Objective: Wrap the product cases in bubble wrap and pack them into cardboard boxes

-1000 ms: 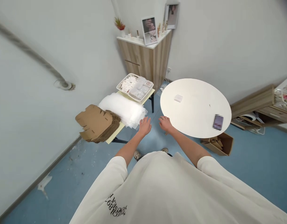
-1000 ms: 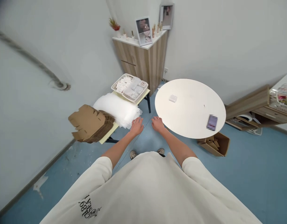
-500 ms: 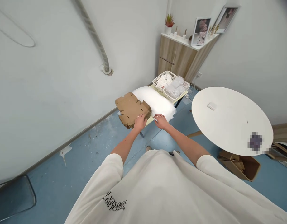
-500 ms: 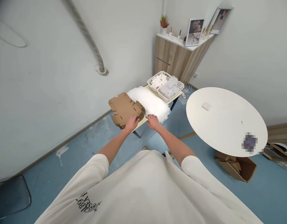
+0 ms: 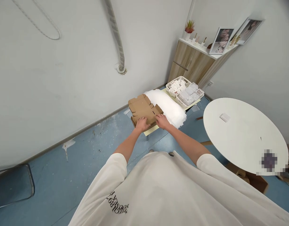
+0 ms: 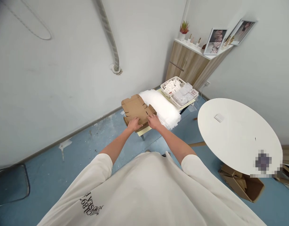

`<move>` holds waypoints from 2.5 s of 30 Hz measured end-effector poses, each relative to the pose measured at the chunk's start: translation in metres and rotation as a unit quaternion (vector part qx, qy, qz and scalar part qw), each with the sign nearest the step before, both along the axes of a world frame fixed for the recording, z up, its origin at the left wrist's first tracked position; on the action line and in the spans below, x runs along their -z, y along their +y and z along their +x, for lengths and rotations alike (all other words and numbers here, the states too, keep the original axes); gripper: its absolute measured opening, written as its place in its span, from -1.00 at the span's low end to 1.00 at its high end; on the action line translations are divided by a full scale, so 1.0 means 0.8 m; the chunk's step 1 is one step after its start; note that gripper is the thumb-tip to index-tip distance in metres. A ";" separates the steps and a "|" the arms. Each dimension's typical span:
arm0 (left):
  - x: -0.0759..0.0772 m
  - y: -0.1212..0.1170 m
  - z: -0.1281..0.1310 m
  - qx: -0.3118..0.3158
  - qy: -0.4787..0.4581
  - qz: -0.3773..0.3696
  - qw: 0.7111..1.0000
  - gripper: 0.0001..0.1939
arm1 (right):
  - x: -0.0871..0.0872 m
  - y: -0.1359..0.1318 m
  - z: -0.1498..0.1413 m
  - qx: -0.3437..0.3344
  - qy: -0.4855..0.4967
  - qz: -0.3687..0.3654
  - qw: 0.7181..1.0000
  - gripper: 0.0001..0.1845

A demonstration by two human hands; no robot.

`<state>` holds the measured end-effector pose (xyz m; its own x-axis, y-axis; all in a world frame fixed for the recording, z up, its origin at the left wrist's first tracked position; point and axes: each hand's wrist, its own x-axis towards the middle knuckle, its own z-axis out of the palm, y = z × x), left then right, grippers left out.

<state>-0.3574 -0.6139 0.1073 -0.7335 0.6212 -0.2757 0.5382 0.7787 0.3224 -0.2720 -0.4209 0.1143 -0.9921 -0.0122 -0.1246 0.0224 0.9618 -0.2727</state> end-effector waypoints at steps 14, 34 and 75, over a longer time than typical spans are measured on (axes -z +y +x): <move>-0.007 -0.002 -0.006 0.052 0.011 -0.027 0.998 -0.65 | 0.005 -0.011 -0.025 -0.015 -0.034 0.066 0.997 -0.58; -0.040 -0.005 0.024 0.094 0.197 -0.039 0.975 -0.44 | -0.015 -0.020 -0.044 -0.036 0.026 0.144 0.989 -0.53; -0.103 0.443 0.284 0.387 0.155 0.121 0.901 -0.39 | -0.081 0.329 0.360 0.384 0.063 0.181 0.903 -0.23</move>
<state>-0.1306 -0.2598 0.1895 -0.0738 0.9940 0.0803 0.9830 0.0589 0.1739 0.0156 -0.1578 0.1788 -0.6971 0.7048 0.1313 0.7119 0.7022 0.0102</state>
